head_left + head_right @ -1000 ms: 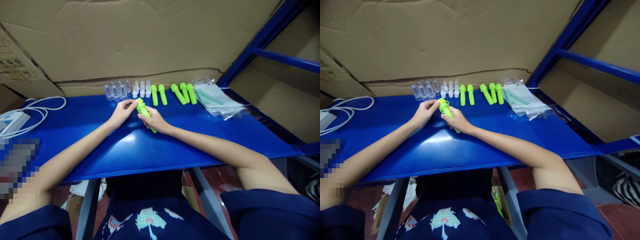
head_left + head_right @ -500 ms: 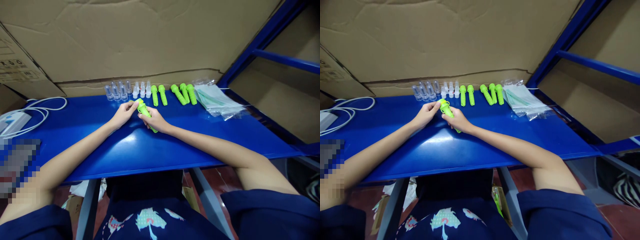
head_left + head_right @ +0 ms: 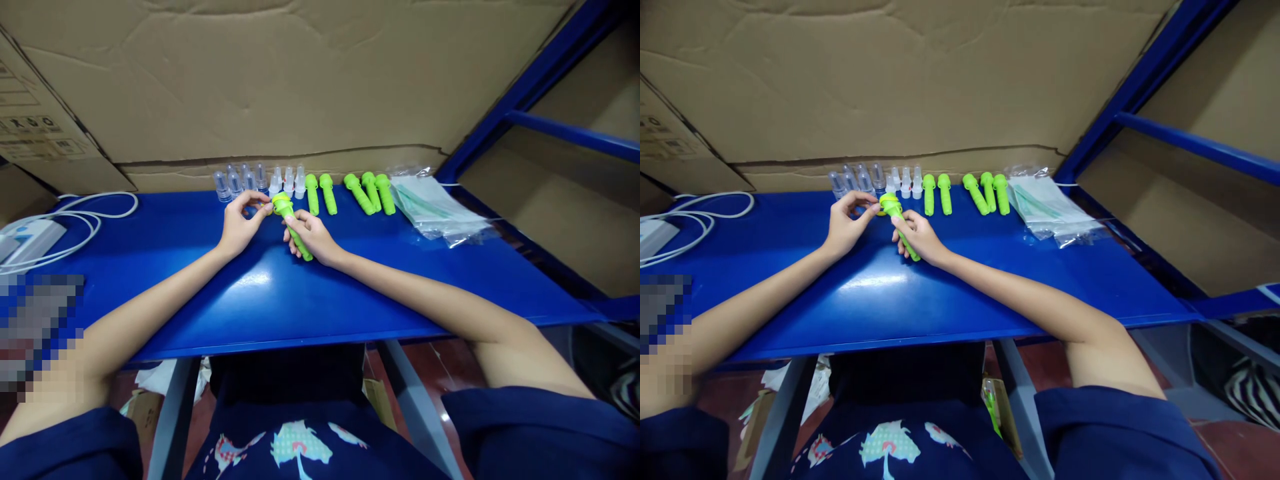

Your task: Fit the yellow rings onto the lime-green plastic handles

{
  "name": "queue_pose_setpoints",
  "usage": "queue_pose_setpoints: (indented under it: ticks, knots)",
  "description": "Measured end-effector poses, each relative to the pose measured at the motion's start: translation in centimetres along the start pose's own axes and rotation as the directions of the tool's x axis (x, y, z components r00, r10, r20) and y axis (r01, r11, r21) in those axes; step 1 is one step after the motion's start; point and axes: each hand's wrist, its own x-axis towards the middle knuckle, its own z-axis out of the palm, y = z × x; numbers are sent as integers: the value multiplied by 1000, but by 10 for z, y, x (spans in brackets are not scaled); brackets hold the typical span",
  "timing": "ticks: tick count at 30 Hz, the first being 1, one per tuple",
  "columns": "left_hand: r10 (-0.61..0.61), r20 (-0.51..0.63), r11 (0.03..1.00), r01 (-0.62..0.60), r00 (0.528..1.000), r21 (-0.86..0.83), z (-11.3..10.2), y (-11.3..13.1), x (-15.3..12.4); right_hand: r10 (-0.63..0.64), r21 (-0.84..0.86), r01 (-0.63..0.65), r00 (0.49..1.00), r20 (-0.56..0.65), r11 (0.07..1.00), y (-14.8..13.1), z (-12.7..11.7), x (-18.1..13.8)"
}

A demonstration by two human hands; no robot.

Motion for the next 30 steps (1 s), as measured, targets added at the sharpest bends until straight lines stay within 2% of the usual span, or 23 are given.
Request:
queue_pose_setpoints:
  ticks: [7, 14, 24, 30]
  knots:
    - [168, -4, 961, -163, 986, 225, -3, 8, -3, -28, -54, 29, 999, 26, 998, 0, 1, -3]
    - [260, 123, 830, -287, 958, 478, -11, 0, 0, -40, -142, 42, 999, 19, 989, 3, -1, -4]
    - [327, 267, 729, -422, 907, 539, -15, -5, 1, -11, -190, 11, 1000, 1, 982, 2, 1, -4]
    - [357, 255, 688, -437, 899, 579, -4, -3, -3, -29, -224, 29, 1000, 5, 974, 0, 4, -6]
